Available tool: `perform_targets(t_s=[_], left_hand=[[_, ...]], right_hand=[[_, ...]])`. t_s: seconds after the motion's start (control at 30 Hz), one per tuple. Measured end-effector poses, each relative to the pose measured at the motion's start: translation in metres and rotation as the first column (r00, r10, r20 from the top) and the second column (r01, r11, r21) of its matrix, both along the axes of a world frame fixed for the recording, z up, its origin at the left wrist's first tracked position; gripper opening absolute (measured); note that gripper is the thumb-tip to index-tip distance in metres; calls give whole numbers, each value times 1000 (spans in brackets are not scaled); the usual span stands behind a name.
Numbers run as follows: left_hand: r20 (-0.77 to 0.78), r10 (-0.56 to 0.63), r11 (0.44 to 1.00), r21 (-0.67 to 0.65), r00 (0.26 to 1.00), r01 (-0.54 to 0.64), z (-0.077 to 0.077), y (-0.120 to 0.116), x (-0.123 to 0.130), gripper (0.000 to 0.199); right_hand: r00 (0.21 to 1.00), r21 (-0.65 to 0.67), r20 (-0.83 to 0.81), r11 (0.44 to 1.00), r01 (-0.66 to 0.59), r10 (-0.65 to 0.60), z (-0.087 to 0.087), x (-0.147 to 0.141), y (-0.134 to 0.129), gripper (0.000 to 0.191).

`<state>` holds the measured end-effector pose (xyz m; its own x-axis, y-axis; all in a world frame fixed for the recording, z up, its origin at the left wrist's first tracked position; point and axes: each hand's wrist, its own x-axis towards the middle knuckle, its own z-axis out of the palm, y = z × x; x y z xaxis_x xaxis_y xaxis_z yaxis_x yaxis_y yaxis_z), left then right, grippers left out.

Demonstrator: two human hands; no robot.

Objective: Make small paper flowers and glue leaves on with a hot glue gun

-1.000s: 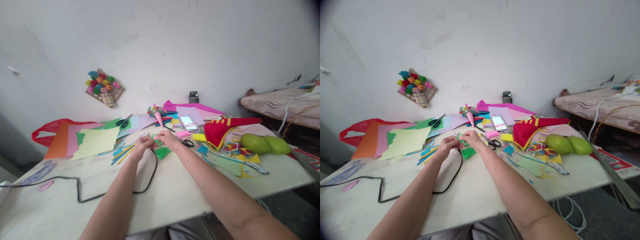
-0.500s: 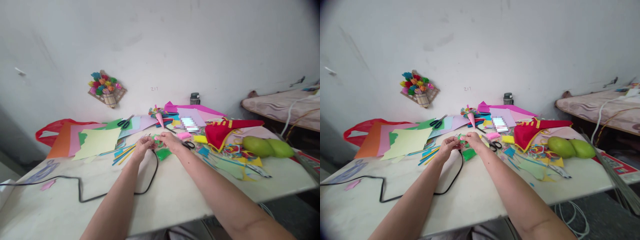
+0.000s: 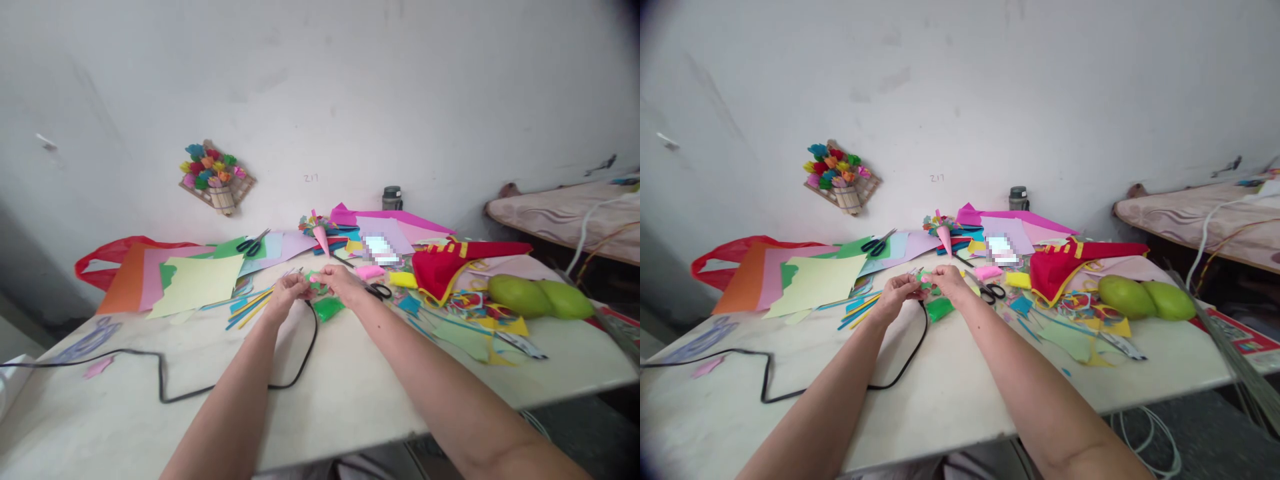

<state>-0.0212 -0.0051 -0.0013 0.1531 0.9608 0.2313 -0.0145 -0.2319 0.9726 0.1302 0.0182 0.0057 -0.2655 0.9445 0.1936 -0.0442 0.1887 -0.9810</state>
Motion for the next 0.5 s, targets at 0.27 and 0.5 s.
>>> perform_targets(t_s=[0.27,0.5], left_hand=[[19,-7,1000,-19,1000,7,2,-2,2,19],[-1,5,1000,-15,1000,-5,5,-4,3,22]], right_hand=[[998,-3,-32,999,45,-45,5,-1,-4,27],[996,10,-36,997,83,-82,5,-2,-4,27]])
